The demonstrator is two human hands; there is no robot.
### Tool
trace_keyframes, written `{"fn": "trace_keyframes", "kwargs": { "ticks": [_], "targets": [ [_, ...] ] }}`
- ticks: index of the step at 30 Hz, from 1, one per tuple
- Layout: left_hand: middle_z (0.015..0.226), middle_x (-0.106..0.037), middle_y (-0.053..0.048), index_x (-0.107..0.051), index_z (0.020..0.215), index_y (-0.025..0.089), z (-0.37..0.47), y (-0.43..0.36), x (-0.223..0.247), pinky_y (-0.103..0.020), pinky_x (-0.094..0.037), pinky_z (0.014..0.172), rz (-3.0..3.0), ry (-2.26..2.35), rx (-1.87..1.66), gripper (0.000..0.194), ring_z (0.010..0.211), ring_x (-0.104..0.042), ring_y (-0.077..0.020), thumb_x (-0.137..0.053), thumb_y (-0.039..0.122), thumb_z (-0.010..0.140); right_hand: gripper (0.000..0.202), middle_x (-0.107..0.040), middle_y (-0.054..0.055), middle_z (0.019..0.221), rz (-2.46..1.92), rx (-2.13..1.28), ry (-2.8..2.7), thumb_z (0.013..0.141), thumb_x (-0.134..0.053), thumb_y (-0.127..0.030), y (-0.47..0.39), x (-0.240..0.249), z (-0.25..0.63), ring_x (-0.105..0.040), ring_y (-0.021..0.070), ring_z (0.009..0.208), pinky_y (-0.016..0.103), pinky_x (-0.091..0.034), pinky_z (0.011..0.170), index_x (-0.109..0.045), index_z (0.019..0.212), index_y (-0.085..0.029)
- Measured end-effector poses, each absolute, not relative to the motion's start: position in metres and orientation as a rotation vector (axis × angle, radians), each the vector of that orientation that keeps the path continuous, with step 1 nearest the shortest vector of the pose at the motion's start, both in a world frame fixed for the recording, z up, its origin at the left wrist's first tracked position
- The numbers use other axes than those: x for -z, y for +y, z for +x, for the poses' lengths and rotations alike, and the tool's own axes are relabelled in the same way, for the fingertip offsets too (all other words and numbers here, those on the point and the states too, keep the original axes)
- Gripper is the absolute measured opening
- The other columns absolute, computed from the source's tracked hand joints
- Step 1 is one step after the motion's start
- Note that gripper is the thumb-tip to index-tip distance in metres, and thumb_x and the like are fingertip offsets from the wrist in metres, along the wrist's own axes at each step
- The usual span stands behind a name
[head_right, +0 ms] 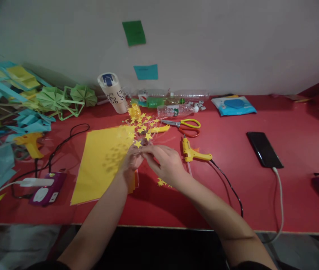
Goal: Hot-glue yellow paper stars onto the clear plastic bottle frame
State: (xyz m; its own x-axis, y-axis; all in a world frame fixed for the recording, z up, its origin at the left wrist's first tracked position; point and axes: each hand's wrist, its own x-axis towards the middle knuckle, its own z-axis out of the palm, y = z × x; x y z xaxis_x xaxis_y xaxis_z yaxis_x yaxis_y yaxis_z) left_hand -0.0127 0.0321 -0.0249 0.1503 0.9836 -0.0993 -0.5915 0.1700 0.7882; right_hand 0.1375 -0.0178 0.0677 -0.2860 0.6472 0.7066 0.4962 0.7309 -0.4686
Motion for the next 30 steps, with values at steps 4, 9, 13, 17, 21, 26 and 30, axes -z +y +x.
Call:
{"fn": "trace_keyframes", "kwargs": {
  "ticks": [4, 9, 13, 17, 21, 26, 30],
  "targets": [
    [0.053, -0.058, 0.004, -0.058, 0.054, 0.019, -0.0132, 0.0332, 0.0269, -0.027, -0.049, 0.067, 0.690, 0.708, -1.273, 0.018, 0.061, -0.060, -0.0127, -0.076, 0.021, 0.051, 0.014, -0.077, 0.000, 0.083, -0.871, -0.183, -1.949, 0.092, -0.054, -0.014, -0.0177, -0.0674, 0.1371, -0.072, 0.0116, 0.073, 0.022, -0.056, 0.067, -0.067, 0.094, -0.021],
    [0.052, -0.058, 0.003, -0.060, 0.054, 0.019, -0.0138, 0.0334, 0.0270, -0.030, -0.052, 0.072, 0.705, 0.704, -1.263, 0.016, 0.067, -0.065, -0.0163, -0.075, 0.022, 0.052, 0.014, -0.076, 0.001, 0.082, -0.887, -0.151, -1.985, 0.092, -0.053, -0.015, -0.0179, -0.0672, 0.1384, -0.071, 0.0121, 0.071, 0.023, -0.055, 0.064, -0.065, 0.090, -0.021],
    [0.052, -0.059, 0.002, -0.060, 0.055, 0.018, -0.0134, 0.0337, 0.0247, -0.031, -0.051, 0.068, 0.707, 0.707, -1.247, 0.016, 0.058, -0.060, -0.0138, -0.075, 0.022, 0.051, 0.013, -0.075, 0.004, 0.081, -0.828, -0.117, -2.014, 0.092, -0.050, -0.011, -0.0170, -0.0686, 0.1393, -0.069, 0.0125, 0.073, 0.022, -0.054, 0.066, -0.061, 0.088, -0.018],
    [0.055, -0.060, 0.002, -0.061, 0.056, 0.018, -0.0126, 0.0339, 0.0230, -0.030, -0.050, 0.067, 0.696, 0.694, -1.258, 0.017, 0.057, -0.056, -0.0124, -0.075, 0.024, 0.050, 0.016, -0.073, 0.007, 0.079, -0.784, -0.082, -2.087, 0.093, -0.046, -0.009, -0.0163, -0.0695, 0.1384, -0.067, 0.0141, 0.072, 0.024, -0.054, 0.065, -0.057, 0.086, -0.017],
    [0.058, -0.060, 0.002, -0.061, 0.058, 0.019, -0.0125, 0.0331, 0.0242, -0.030, -0.047, 0.065, 0.689, 0.689, -1.269, 0.017, 0.059, -0.056, -0.0132, -0.076, 0.020, 0.050, 0.017, -0.072, 0.006, 0.078, -0.770, -0.043, -2.066, 0.094, -0.043, -0.010, -0.0174, -0.0681, 0.1375, -0.067, 0.0140, 0.071, 0.024, -0.053, 0.063, -0.057, 0.088, -0.019],
    [0.058, -0.060, 0.003, -0.063, 0.059, 0.022, -0.0132, 0.0332, 0.0254, -0.030, -0.047, 0.066, 0.690, 0.702, -1.308, 0.016, 0.060, -0.055, -0.0134, -0.077, 0.020, 0.052, 0.013, -0.074, 0.004, 0.086, -0.791, -0.135, -2.026, 0.093, -0.049, -0.011, -0.0184, -0.0675, 0.1361, -0.069, 0.0135, 0.077, 0.025, -0.056, 0.070, -0.058, 0.098, -0.020],
    [0.057, -0.058, 0.004, -0.061, 0.055, 0.023, -0.0130, 0.0339, 0.0265, -0.030, -0.047, 0.065, 0.700, 0.714, -1.326, 0.017, 0.059, -0.054, -0.0131, -0.077, 0.020, 0.053, 0.019, -0.075, 0.004, 0.094, -0.781, -0.191, -2.034, 0.091, -0.050, -0.008, -0.0181, -0.0673, 0.1354, -0.070, 0.0130, 0.085, 0.025, -0.057, 0.077, -0.058, 0.104, -0.019]
  ]
}}
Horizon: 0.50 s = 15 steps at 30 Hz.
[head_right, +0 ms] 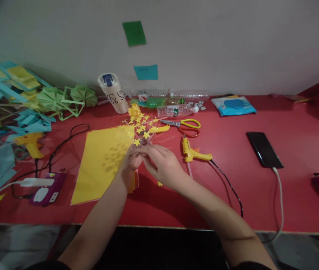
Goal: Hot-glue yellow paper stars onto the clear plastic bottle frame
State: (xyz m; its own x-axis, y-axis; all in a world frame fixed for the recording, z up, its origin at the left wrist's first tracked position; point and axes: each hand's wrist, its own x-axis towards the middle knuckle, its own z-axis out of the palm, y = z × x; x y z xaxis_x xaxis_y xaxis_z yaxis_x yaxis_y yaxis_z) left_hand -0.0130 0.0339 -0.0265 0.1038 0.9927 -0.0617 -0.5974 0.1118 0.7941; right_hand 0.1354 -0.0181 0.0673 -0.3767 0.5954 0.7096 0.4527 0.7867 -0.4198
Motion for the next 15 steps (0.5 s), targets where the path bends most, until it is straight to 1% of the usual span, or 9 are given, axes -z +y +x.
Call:
{"fn": "trace_keyframes", "kwargs": {
  "ticks": [3, 6, 11, 15],
  "targets": [
    [0.057, -0.057, 0.004, -0.058, 0.054, 0.023, -0.0120, 0.0346, 0.0280, -0.030, -0.046, 0.066, 0.703, 0.726, -1.334, 0.018, 0.058, -0.053, -0.0125, -0.076, 0.021, 0.055, 0.016, -0.075, 0.007, 0.096, -0.780, -0.191, -2.041, 0.091, -0.050, -0.008, -0.0185, -0.0663, 0.1363, -0.070, 0.0144, 0.089, 0.026, -0.057, 0.079, -0.059, 0.100, -0.018],
    [0.056, -0.056, 0.004, -0.058, 0.054, 0.022, -0.0114, 0.0347, 0.0281, -0.029, -0.046, 0.066, 0.705, 0.743, -1.321, 0.016, 0.057, -0.053, -0.0118, -0.074, 0.020, 0.055, 0.015, -0.075, 0.007, 0.095, -0.784, -0.191, -2.043, 0.091, -0.050, -0.008, -0.0193, -0.0661, 0.1373, -0.071, 0.0152, 0.089, 0.027, -0.058, 0.079, -0.059, 0.096, -0.018],
    [0.054, -0.055, 0.004, -0.055, 0.051, 0.022, -0.0115, 0.0335, 0.0251, -0.031, -0.046, 0.067, 0.690, 0.785, -1.311, 0.018, 0.056, -0.050, -0.0125, -0.073, 0.021, 0.053, 0.015, -0.075, 0.005, 0.093, -0.815, -0.197, -2.040, 0.091, -0.048, -0.009, -0.0199, -0.0665, 0.1376, -0.071, 0.0157, 0.086, 0.029, -0.058, 0.076, -0.057, 0.093, -0.022],
    [0.054, -0.054, 0.004, -0.055, 0.052, 0.022, -0.0112, 0.0321, 0.0199, -0.031, -0.046, 0.067, 0.675, 0.792, -1.301, 0.018, 0.057, -0.051, -0.0129, -0.073, 0.021, 0.049, 0.014, -0.074, 0.003, 0.089, -0.836, -0.212, -2.022, 0.091, -0.047, -0.010, -0.0192, -0.0650, 0.1378, -0.071, 0.0154, 0.081, 0.029, -0.057, 0.070, -0.054, 0.091, -0.023]
  ]
}}
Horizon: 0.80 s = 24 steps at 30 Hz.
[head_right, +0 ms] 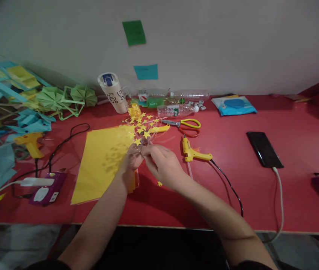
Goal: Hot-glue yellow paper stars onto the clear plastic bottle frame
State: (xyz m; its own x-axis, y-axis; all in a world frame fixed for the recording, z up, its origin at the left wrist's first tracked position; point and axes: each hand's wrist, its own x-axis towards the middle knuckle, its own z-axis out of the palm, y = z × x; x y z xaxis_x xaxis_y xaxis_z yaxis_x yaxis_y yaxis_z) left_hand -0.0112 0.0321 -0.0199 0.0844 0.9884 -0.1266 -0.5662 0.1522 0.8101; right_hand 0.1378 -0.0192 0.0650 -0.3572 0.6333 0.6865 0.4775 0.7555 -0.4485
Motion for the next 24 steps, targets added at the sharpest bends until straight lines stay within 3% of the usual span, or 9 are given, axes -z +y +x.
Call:
{"fn": "trace_keyframes", "kwargs": {
  "ticks": [4, 10, 15, 19, 24],
  "targets": [
    [0.055, -0.055, 0.004, -0.053, 0.051, 0.023, -0.011, 0.031, 0.017, -0.030, -0.046, 0.065, 0.682, 0.786, -1.294, 0.021, 0.056, -0.050, -0.0128, -0.073, 0.019, 0.048, 0.014, -0.074, 0.004, 0.089, -0.833, -0.220, -2.023, 0.091, -0.047, -0.010, -0.019, -0.065, 0.138, -0.070, 0.0152, 0.081, 0.028, -0.056, 0.070, -0.055, 0.092, -0.022],
    [0.057, -0.050, 0.002, -0.053, 0.054, 0.024, -0.014, 0.033, 0.031, -0.035, -0.047, 0.072, 0.711, 0.778, -1.291, 0.021, 0.065, -0.054, -0.0166, -0.073, 0.024, 0.058, 0.020, -0.075, 0.005, 0.096, -0.835, -0.237, -2.078, 0.093, -0.046, -0.010, -0.020, -0.072, 0.136, -0.070, 0.0149, 0.087, 0.029, -0.056, 0.073, -0.060, 0.103, -0.020],
    [0.060, -0.055, 0.003, -0.056, 0.055, 0.024, -0.013, 0.033, 0.033, -0.033, -0.046, 0.070, 0.681, 0.763, -1.309, 0.022, 0.070, -0.059, -0.0177, -0.078, 0.024, 0.053, 0.021, -0.074, 0.006, 0.101, -0.796, -0.167, -2.097, 0.091, -0.050, -0.009, -0.020, -0.078, 0.140, -0.068, 0.0153, 0.094, 0.029, -0.054, 0.080, -0.059, 0.107, -0.019],
    [0.063, -0.063, 0.002, -0.060, 0.057, 0.023, -0.013, 0.032, 0.025, -0.031, -0.047, 0.067, 0.662, 0.756, -1.312, 0.025, 0.068, -0.061, -0.0173, -0.083, 0.026, 0.050, 0.020, -0.073, 0.008, 0.099, -0.799, -0.125, -2.115, 0.087, -0.055, -0.010, -0.019, -0.082, 0.145, -0.066, 0.0171, 0.089, 0.030, -0.053, 0.076, -0.059, 0.106, -0.017],
    [0.062, -0.062, 0.001, -0.061, 0.060, 0.022, -0.013, 0.036, 0.033, -0.029, -0.048, 0.065, 0.615, 0.770, -1.264, 0.025, 0.070, -0.062, -0.0167, -0.083, 0.025, 0.050, 0.017, -0.071, 0.008, 0.092, -0.846, -0.037, -2.197, 0.087, -0.057, -0.017, -0.015, -0.080, 0.147, -0.061, 0.0204, 0.083, 0.034, -0.049, 0.070, -0.063, 0.103, -0.017]
  ]
}}
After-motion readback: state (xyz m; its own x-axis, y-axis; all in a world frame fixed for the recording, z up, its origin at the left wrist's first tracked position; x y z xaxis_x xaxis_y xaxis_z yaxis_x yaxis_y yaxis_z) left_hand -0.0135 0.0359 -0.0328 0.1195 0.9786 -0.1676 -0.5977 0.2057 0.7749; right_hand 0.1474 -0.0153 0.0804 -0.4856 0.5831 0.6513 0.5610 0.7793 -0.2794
